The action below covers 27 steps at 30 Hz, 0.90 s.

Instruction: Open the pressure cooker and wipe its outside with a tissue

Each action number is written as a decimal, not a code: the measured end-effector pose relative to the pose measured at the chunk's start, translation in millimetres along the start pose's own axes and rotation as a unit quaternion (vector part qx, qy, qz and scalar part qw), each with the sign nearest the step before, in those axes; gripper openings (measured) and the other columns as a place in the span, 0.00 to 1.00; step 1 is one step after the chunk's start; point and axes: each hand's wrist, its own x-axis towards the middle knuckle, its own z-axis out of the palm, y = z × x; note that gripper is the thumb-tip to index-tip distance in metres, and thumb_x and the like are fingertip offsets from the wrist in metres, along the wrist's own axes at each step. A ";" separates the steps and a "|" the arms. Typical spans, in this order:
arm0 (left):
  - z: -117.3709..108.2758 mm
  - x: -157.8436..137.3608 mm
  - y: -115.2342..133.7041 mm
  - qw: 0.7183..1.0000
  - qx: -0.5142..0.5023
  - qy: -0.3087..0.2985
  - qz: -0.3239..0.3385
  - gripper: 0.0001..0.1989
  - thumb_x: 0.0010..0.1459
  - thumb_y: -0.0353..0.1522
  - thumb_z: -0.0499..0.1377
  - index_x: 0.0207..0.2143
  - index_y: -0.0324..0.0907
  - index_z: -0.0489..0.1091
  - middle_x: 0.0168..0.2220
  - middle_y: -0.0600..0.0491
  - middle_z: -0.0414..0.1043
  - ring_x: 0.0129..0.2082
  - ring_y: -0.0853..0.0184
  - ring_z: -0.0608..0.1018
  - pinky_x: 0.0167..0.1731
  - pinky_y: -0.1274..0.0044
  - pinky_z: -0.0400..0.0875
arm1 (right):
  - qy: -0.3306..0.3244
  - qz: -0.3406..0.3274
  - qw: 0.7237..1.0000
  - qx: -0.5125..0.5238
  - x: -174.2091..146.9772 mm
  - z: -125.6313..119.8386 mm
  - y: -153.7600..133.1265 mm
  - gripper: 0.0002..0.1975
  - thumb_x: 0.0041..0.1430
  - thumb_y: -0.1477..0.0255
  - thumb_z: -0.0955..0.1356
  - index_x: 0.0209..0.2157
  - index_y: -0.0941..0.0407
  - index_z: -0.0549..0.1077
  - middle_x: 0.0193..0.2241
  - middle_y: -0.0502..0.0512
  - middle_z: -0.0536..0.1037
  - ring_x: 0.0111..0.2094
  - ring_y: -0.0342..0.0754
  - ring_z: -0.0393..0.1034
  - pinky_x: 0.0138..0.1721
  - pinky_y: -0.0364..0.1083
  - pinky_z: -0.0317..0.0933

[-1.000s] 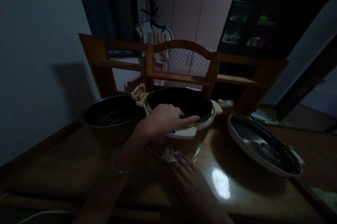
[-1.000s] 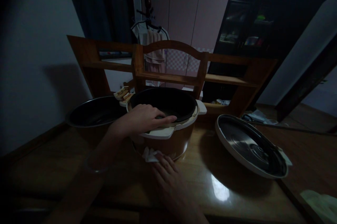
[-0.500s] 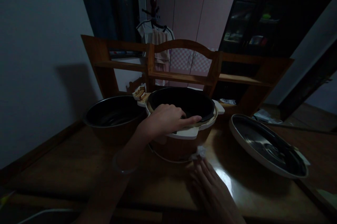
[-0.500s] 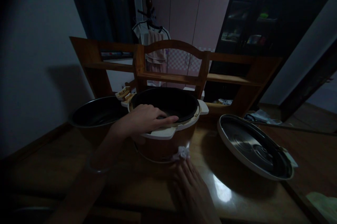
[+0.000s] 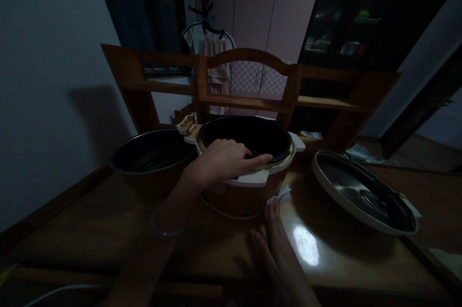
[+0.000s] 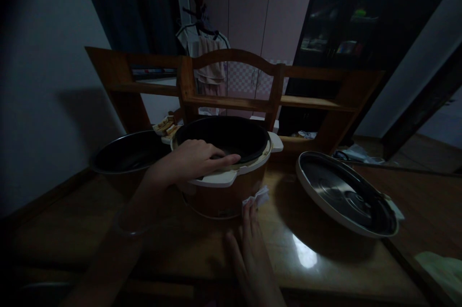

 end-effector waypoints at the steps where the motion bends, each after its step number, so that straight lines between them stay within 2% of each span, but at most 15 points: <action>1: 0.1 0.1 -0.5 1.000 -0.003 0.003 0.001 0.41 0.64 0.59 0.31 0.49 0.53 0.79 0.35 0.48 0.81 0.36 0.56 0.81 0.28 0.72 0.54 | 0.003 0.003 1.000 0.001 1.0 -1.0 -0.9 0.37 0.74 0.59 0.58 0.73 0.47 0.29 0.73 0.49 0.26 0.73 0.53 0.23 0.71 0.61 0.35; 8: 1.0 0.1 -0.2 0.999 -0.049 0.012 -0.018 0.45 0.61 0.62 0.31 0.44 0.50 0.81 0.33 0.48 0.81 0.37 0.56 0.81 0.31 0.72 0.59 | 0.028 0.011 0.998 0.057 15.3 -14.3 -17.5 0.37 0.74 0.59 0.57 0.72 0.47 0.28 0.72 0.45 0.24 0.72 0.49 0.20 0.72 0.58 0.28; 14: 0.3 0.1 0.4 0.999 -0.033 0.010 -0.008 0.43 0.63 0.60 0.32 0.44 0.49 0.81 0.36 0.47 0.82 0.38 0.56 0.81 0.32 0.72 0.60 | 0.063 0.052 0.987 0.136 19.0 -3.8 -27.1 0.34 0.75 0.58 0.54 0.72 0.48 0.28 0.73 0.46 0.26 0.72 0.48 0.22 0.72 0.57 0.29; 17: -0.3 -0.1 -0.3 0.999 -0.032 0.009 -0.006 0.42 0.63 0.60 0.33 0.45 0.49 0.80 0.36 0.48 0.82 0.39 0.57 0.81 0.32 0.72 0.60 | 0.072 0.025 0.993 0.094 14.8 10.1 -36.5 0.35 0.75 0.59 0.54 0.72 0.48 0.27 0.72 0.47 0.24 0.72 0.53 0.19 0.71 0.62 0.30; 22: -0.3 -0.1 0.0 0.999 -0.026 0.008 -0.017 0.42 0.63 0.60 0.33 0.46 0.49 0.80 0.36 0.47 0.82 0.37 0.57 0.81 0.31 0.73 0.60 | 0.017 -0.063 0.997 -0.035 12.7 36.2 -51.9 0.38 0.73 0.60 0.60 0.72 0.44 0.29 0.72 0.47 0.26 0.72 0.63 0.19 0.68 0.72 0.35; 24: -0.4 -0.3 0.5 0.999 -0.027 0.007 -0.025 0.43 0.63 0.61 0.33 0.46 0.48 0.80 0.36 0.47 0.82 0.37 0.57 0.81 0.31 0.73 0.60 | 0.035 -0.071 0.995 -0.060 17.4 41.6 -53.0 0.38 0.73 0.60 0.60 0.72 0.42 0.30 0.72 0.45 0.26 0.71 0.64 0.16 0.68 0.74 0.33; 27: -1.2 -0.4 0.6 0.999 -0.036 0.001 -0.031 0.45 0.61 0.62 0.32 0.47 0.48 0.80 0.38 0.47 0.82 0.39 0.56 0.81 0.33 0.72 0.62 | 0.105 -0.048 0.992 -0.041 29.0 37.9 -53.0 0.37 0.74 0.59 0.58 0.72 0.41 0.29 0.72 0.44 0.26 0.71 0.61 0.12 0.68 0.74 0.26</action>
